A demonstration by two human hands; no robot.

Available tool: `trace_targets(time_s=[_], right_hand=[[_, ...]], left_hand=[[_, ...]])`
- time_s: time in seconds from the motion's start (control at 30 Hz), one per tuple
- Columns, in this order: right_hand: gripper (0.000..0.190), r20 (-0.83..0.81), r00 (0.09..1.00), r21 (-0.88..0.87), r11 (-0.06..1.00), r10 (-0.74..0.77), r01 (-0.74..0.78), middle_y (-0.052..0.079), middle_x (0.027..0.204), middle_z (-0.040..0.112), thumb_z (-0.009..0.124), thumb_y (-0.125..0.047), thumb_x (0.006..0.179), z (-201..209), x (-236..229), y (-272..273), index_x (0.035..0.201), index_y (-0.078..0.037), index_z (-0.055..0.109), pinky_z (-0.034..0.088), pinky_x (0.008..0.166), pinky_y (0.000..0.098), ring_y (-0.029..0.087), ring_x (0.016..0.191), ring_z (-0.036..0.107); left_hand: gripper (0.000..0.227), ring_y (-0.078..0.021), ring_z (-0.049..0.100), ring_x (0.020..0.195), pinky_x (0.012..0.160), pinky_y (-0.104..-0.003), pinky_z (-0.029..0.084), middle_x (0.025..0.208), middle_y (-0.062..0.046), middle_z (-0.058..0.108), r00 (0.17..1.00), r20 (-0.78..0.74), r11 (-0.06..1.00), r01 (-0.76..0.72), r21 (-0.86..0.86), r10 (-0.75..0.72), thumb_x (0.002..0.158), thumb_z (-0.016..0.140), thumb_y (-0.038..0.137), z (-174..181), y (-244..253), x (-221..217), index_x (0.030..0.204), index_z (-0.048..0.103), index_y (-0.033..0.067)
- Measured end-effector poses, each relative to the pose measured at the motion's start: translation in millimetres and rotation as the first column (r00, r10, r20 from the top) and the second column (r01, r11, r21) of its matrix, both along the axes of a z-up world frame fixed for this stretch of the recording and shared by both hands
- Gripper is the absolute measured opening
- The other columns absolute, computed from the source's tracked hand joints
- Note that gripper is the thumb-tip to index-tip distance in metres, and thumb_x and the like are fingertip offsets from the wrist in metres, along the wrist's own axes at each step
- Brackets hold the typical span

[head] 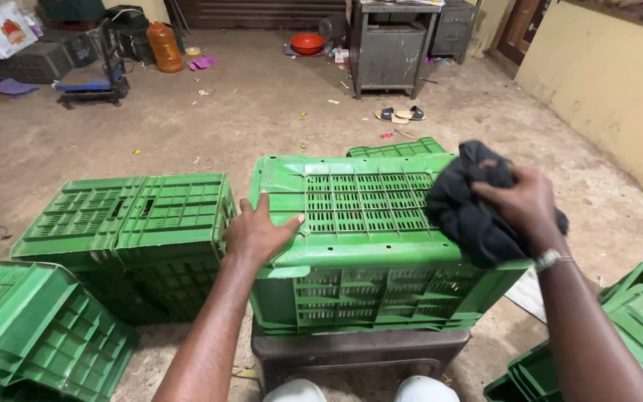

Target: The person wipes the interior and exterior surfaces of green plastic crates using a dark cloth. The person turns the crate over and wipes multiple sides, then places the crate on a stack.

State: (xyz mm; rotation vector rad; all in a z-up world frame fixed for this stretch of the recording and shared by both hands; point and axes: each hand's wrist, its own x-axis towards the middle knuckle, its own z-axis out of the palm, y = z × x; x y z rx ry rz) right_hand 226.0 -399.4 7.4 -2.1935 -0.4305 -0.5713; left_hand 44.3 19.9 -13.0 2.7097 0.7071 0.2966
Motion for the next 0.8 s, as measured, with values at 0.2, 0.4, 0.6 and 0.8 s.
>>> trace_targets(time_s=[0.2, 0.4, 0.6, 0.8], right_hand=[[0.049, -0.039, 0.982, -0.011, 0.983, -0.184, 0.183, 0.016, 0.096, 0.077, 0.088, -0.043, 0.076, 3.6, 65.5, 40.4, 0.112, -0.01, 0.08, 0.056, 0.079, 0.0406, 0.029, 0.086, 0.074], [0.048, 0.142, 0.986, 0.046, 0.996, -0.082, 0.076, 0.017, 0.095, 0.077, 0.087, -0.038, 0.078, -2.3, 53.2, 31.2, 0.113, -0.007, 0.078, 0.058, 0.081, 0.0381, 0.026, 0.086, 0.076], [0.047, 0.137, 0.987, 0.033, 0.996, -0.089, 0.085, 0.016, 0.097, 0.078, 0.086, -0.03, 0.074, 5.7, -31.6, 5.3, 0.115, -0.009, 0.078, 0.058, 0.082, 0.0348, 0.021, 0.088, 0.076], [0.047, 0.171, 0.978, 0.118, 0.988, -0.121, 0.101, 0.014, 0.1, 0.078, 0.084, -0.03, 0.075, 8.1, -84.4, -6.8, 0.117, -0.009, 0.077, 0.058, 0.085, 0.0338, 0.02, 0.092, 0.076]], left_hand=[[0.107, -0.0486, 0.055, 0.128, 0.1, -0.059, 0.05, 0.154, -0.031, 0.036, 1.0, -0.01, 1.0, -0.008, 0.001, 0.008, 0.079, 0.062, 0.079, 4.1, -2.2, -1.4, 0.159, 0.032, 0.0148], [0.106, -0.0485, 0.051, 0.133, 0.103, -0.06, 0.047, 0.159, -0.027, 0.034, 0.997, -0.036, 0.996, -0.069, -0.06, 0.067, 0.079, 0.059, 0.081, -0.5, -4.6, 2.4, 0.16, 0.03, 0.0205], [0.1, -0.0474, 0.053, 0.134, 0.104, -0.059, 0.048, 0.158, -0.027, 0.038, 0.992, -0.067, 0.991, -0.113, -0.064, 0.109, 0.084, 0.052, 0.08, -8.7, -2.5, 8.2, 0.163, 0.028, 0.0238], [0.102, -0.0483, 0.053, 0.13, 0.101, -0.058, 0.048, 0.152, -0.031, 0.04, 0.999, 0.042, 0.999, -0.021, 0.026, 0.02, 0.082, 0.055, 0.081, -19.3, 8.5, 9.5, 0.158, 0.034, 0.0168]])
